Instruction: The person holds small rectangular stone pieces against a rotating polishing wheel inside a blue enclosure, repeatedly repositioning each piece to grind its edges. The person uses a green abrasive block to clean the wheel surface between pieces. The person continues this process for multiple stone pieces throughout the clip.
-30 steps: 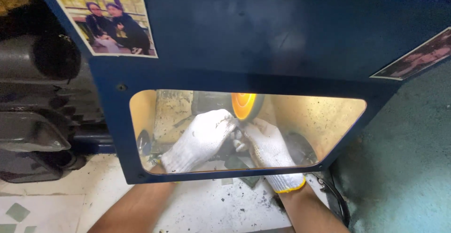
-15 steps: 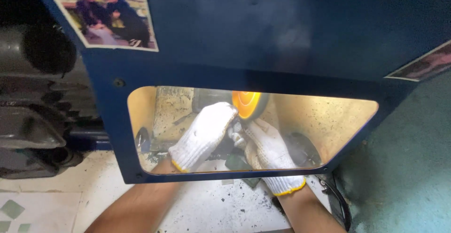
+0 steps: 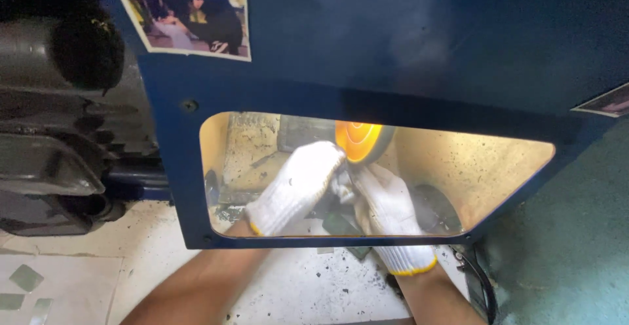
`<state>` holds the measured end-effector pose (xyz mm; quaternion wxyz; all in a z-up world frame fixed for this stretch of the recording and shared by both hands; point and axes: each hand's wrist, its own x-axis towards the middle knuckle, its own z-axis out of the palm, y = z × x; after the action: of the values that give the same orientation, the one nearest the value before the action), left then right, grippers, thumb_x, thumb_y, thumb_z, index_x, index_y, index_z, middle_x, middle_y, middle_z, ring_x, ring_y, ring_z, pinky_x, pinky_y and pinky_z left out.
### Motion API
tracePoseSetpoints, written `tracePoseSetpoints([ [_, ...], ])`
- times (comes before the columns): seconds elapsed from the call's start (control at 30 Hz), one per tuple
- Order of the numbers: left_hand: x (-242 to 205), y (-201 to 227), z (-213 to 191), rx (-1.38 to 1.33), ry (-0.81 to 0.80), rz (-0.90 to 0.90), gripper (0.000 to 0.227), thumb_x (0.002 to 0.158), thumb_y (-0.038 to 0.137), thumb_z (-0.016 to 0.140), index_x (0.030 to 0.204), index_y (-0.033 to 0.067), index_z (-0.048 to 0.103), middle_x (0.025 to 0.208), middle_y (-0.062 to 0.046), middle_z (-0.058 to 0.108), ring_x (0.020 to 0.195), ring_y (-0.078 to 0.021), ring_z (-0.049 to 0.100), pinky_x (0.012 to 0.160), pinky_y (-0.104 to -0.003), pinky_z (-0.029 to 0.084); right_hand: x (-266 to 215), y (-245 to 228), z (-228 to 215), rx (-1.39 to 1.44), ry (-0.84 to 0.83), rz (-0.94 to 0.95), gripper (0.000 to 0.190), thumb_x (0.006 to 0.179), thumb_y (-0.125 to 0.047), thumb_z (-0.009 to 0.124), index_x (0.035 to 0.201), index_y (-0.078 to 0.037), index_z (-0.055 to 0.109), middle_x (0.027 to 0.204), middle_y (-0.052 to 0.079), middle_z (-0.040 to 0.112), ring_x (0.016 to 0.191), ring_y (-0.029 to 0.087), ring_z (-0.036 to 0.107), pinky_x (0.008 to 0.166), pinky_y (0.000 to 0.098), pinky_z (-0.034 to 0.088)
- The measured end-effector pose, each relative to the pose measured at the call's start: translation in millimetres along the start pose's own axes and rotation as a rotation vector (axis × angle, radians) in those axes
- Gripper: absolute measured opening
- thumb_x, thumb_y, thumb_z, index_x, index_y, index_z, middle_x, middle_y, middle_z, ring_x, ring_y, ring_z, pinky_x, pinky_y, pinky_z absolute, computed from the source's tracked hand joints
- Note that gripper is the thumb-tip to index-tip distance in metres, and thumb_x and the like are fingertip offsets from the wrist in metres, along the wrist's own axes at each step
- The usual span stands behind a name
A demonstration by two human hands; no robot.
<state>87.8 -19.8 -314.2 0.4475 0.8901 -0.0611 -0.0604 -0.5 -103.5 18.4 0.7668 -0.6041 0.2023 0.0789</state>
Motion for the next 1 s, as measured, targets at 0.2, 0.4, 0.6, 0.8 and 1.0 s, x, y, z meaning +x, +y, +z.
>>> tracePoseSetpoints([
  [0.2, -62, 146, -126, -0.195, -0.066, -0.208, 0.06, 0.103, 0.06, 0.027, 0.148, 0.0292, 0.052, 0.162, 0.001, 0.04, 0.15, -0.0185, 0.035, 0.129, -0.04, 0.016, 11, 8, -10, -0.061, -0.051, 0.028, 0.029, 0.084, -0.003, 0.072, 0.111, 0.007, 0.07, 0.09, 0.019, 0.066, 0.096, 0.022, 0.067, 0.105, 0.0576, 0.054],
  [0.4, -45, 121, -108, -0.21, -0.068, -0.195, 0.063, 0.105, 0.059, 0.026, 0.156, 0.0271, 0.043, 0.166, 0.001, 0.035, 0.153, -0.0167, 0.03, 0.13, -0.039, 0.01, 28, 16, -13, -0.005, -0.048, -0.001, 0.045, 0.085, 0.003, 0.071, 0.129, 0.012, 0.061, 0.108, 0.028, 0.069, 0.112, 0.036, 0.069, 0.107, 0.0639, 0.045],
  [0.6, -73, 158, -155, -0.085, 0.121, 0.25, 0.036, 0.108, 0.014, 0.047, 0.132, -0.0083, 0.062, 0.117, -0.035, 0.066, 0.114, -0.0465, 0.063, 0.112, -0.049, 0.04, 20, 2, -6, -0.032, -0.055, 0.026, 0.05, 0.086, 0.002, 0.068, 0.135, 0.009, 0.058, 0.119, 0.025, 0.068, 0.125, 0.035, 0.064, 0.113, 0.0614, 0.039],
  [0.8, -108, 187, -183, -0.579, 0.056, 0.271, 0.016, 0.097, 0.025, 0.064, 0.095, 0.0136, 0.075, 0.077, -0.014, 0.076, 0.072, -0.0231, 0.074, 0.078, -0.039, 0.06, 19, 8, -53, -0.532, -0.153, -0.31, 0.037, 0.072, 0.001, 0.084, 0.107, 0.006, 0.073, 0.095, 0.028, 0.074, 0.108, 0.037, 0.073, 0.1, 0.0547, 0.055],
  [1.0, -106, 190, -177, -0.553, 0.106, 0.304, 0.015, 0.093, 0.017, 0.069, 0.096, 0.0032, 0.076, 0.081, -0.025, 0.075, 0.078, -0.036, 0.076, 0.078, -0.045, 0.06, 31, 8, -62, -0.622, -0.306, -0.487, 0.03, 0.074, -0.011, 0.085, 0.098, 0.005, 0.077, 0.084, 0.028, 0.076, 0.089, 0.038, 0.078, 0.089, 0.0529, 0.06],
])
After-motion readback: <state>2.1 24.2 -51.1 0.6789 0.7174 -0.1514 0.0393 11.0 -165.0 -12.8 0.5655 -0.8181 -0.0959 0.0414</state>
